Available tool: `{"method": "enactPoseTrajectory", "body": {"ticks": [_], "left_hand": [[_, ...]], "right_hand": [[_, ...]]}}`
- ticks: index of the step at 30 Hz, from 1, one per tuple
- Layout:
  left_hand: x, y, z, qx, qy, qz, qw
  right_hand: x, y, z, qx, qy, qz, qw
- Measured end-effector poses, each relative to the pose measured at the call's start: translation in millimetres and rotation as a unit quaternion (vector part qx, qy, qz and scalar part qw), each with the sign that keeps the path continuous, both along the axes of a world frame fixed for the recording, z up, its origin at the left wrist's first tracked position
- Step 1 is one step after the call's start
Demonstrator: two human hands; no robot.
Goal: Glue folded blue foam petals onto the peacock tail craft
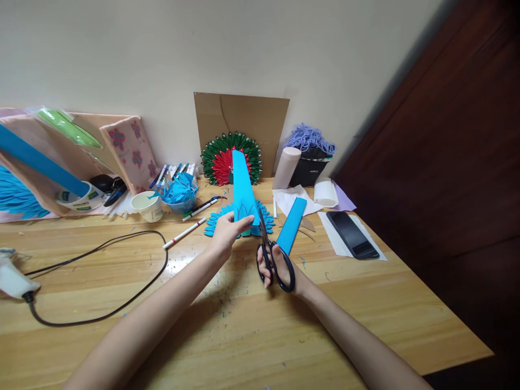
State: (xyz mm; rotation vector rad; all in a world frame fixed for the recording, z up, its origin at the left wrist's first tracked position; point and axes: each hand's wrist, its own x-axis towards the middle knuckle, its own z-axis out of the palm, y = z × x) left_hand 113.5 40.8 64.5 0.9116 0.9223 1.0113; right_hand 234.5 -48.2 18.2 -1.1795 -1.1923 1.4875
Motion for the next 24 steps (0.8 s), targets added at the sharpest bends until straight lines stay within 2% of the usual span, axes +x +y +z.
{"method": "enactPoseTrajectory", "body": {"ticks": [8, 13, 16, 19, 22, 24], "left_hand": [[0.5, -1.3, 0.3, 0.001, 0.002, -0.013, 1.000], [-5.0, 7.1, 4.3, 0.013, -0.007, -0.028, 0.999], [-11.8, 16.3, 10.2, 0.026, -0.004, -0.034, 0.999], [-19.3, 23.0, 17.6, 0.041, 0.022, -0.090, 0.995], [-25.7, 25.8, 23.5, 0.055, 0.060, -0.158, 0.984], [-28.5, 26.0, 26.0, 0.068, 0.088, -0.179, 0.978]], "right_hand": [[-1.0, -0.2, -0.5, -0.001, -0.003, -0.014, 1.000], [11.2, -0.1, 4.3, 0.013, -0.016, 0.053, 0.998], [22.5, 3.9, 5.9, 0.018, -0.005, 0.061, 0.998], [31.3, 7.7, 6.7, 0.009, 0.015, 0.084, 0.996], [35.1, 8.4, 8.3, 0.009, -0.004, 0.105, 0.994], [35.4, 8.1, 8.9, 0.013, -0.023, 0.105, 0.994]]}}
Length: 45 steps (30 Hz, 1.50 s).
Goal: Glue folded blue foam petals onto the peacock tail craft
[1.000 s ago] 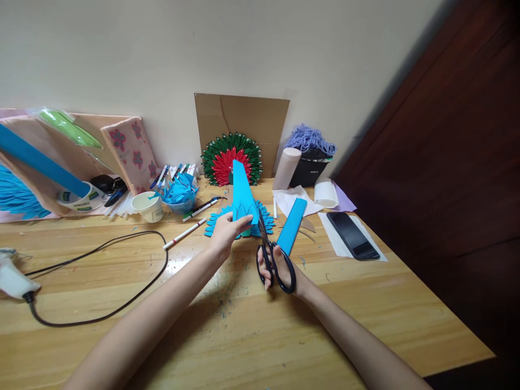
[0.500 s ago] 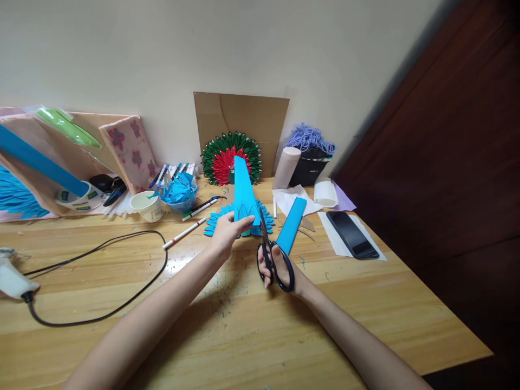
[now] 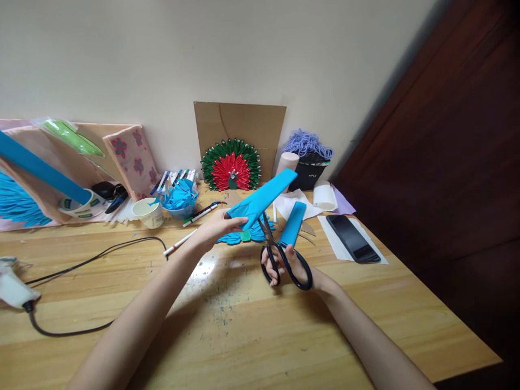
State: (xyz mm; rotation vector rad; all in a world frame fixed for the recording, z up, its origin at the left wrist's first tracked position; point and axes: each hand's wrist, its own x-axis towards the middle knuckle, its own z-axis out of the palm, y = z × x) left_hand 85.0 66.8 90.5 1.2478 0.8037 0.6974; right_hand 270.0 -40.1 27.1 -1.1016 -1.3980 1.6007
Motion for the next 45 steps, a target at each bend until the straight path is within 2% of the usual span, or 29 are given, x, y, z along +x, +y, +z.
{"method": "enactPoseTrajectory", "body": {"ticks": [7, 12, 18, 22, 24, 30, 38, 43, 45], "left_hand": [[-2.6, -3.3, 6.3, 0.028, 0.041, -0.040, 0.998], [-7.4, 1.1, 5.1, -0.003, 0.038, -0.033, 0.999], [2.3, 1.9, -4.8, -0.011, 0.003, 0.052, 0.999], [15.3, -3.9, -14.7, -0.028, -0.022, 0.114, 0.993], [19.2, -7.3, -19.7, -0.008, -0.024, 0.135, 0.991], [24.8, -16.2, -32.2, 0.112, -0.015, 0.178, 0.977], [24.4, -13.6, -35.5, 0.205, 0.015, 0.137, 0.969], [22.7, -11.1, -34.6, 0.224, 0.004, 0.143, 0.964], [22.5, -10.4, -36.0, 0.218, -0.004, 0.139, 0.966]], "right_hand": [[-1.4, -0.3, -1.3, 0.031, -0.013, -0.002, 0.999], [-3.7, -1.8, 0.8, 0.018, -0.032, -0.027, 0.999], [-12.0, -2.3, 9.5, 0.005, -0.035, -0.054, 0.998], [-17.1, -3.7, 7.9, 0.010, -0.044, -0.053, 0.998], [-18.6, -5.0, 4.7, 0.016, -0.041, -0.049, 0.998], [-23.9, -6.0, -0.7, 0.010, 0.022, -0.056, 0.998], [-29.4, 0.1, -15.9, -0.052, 0.061, -0.096, 0.992], [-32.2, -1.5, -14.5, -0.048, 0.040, -0.141, 0.988], [-32.7, -2.4, -12.3, -0.045, 0.032, -0.134, 0.989]]}}
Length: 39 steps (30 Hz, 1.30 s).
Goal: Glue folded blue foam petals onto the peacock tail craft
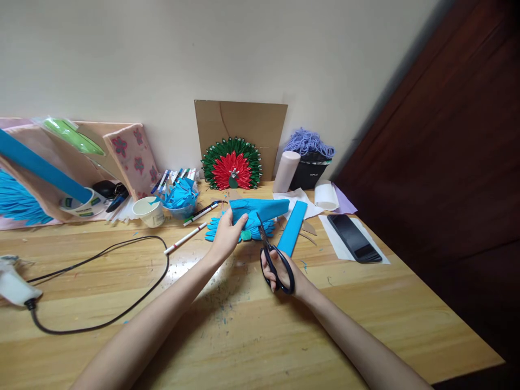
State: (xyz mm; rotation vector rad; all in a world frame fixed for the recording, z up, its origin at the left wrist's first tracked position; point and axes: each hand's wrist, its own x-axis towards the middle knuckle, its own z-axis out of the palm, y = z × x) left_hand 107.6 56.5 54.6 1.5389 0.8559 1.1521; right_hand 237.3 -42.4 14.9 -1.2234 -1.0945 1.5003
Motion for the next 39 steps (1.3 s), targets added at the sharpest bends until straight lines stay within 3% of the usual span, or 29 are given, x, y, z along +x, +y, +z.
{"method": "enactPoseTrajectory", "body": {"ticks": [5, 15, 22, 30, 39], "left_hand": [[1.6, -0.5, -2.6, -0.039, -0.007, -0.032, 0.999], [1.2, 0.0, 3.2, -0.097, -0.003, -0.015, 0.995], [0.0, 4.6, -4.1, -0.073, 0.044, 0.081, 0.993], [7.0, -6.9, -5.2, -0.006, 0.046, 0.067, 0.997], [7.6, -6.9, -7.8, -0.016, 0.037, 0.069, 0.997]], "right_hand": [[-0.4, 0.2, 4.1, -0.005, 0.024, 0.024, 0.999], [-4.4, -1.8, -2.2, 0.021, -0.049, -0.045, 0.998], [-8.4, -5.7, 1.6, 0.007, -0.066, -0.020, 0.998], [-7.4, -5.5, -5.6, 0.019, -0.024, -0.002, 1.000], [-13.5, -7.2, 10.1, -0.015, -0.048, -0.037, 0.998]]}}
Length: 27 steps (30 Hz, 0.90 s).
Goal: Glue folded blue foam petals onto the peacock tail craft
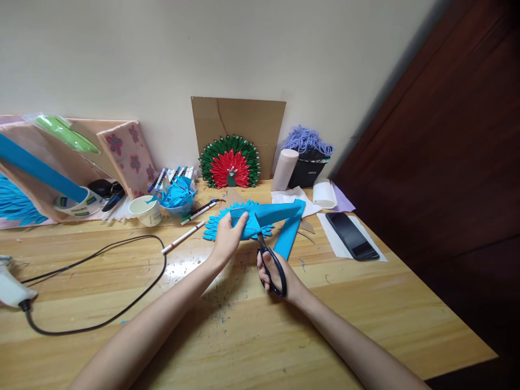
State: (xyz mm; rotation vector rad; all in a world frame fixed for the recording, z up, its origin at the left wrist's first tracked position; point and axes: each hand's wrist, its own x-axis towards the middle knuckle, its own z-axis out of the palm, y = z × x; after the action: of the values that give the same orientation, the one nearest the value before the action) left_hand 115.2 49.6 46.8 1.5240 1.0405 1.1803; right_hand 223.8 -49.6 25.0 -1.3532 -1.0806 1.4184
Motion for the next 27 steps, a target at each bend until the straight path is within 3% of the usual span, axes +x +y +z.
{"method": "enactPoseTrajectory", "body": {"ticks": [10, 17, 23, 27], "left_hand": [[1.7, -4.4, 8.6, -0.038, -0.012, -0.020, 0.999], [1.9, -2.2, 1.8, -0.054, -0.014, -0.084, 0.995], [1.4, -1.0, 1.6, -0.083, -0.018, -0.069, 0.994], [2.1, -1.1, -0.1, -0.093, -0.024, -0.071, 0.993]], "right_hand": [[4.7, 1.6, -7.0, -0.005, 0.002, -0.016, 1.000], [8.2, 4.5, -13.0, 0.004, 0.020, -0.003, 1.000], [4.4, 6.1, -7.2, -0.025, 0.017, -0.037, 0.999], [4.5, 6.8, -8.4, -0.007, 0.016, -0.026, 1.000]]}}
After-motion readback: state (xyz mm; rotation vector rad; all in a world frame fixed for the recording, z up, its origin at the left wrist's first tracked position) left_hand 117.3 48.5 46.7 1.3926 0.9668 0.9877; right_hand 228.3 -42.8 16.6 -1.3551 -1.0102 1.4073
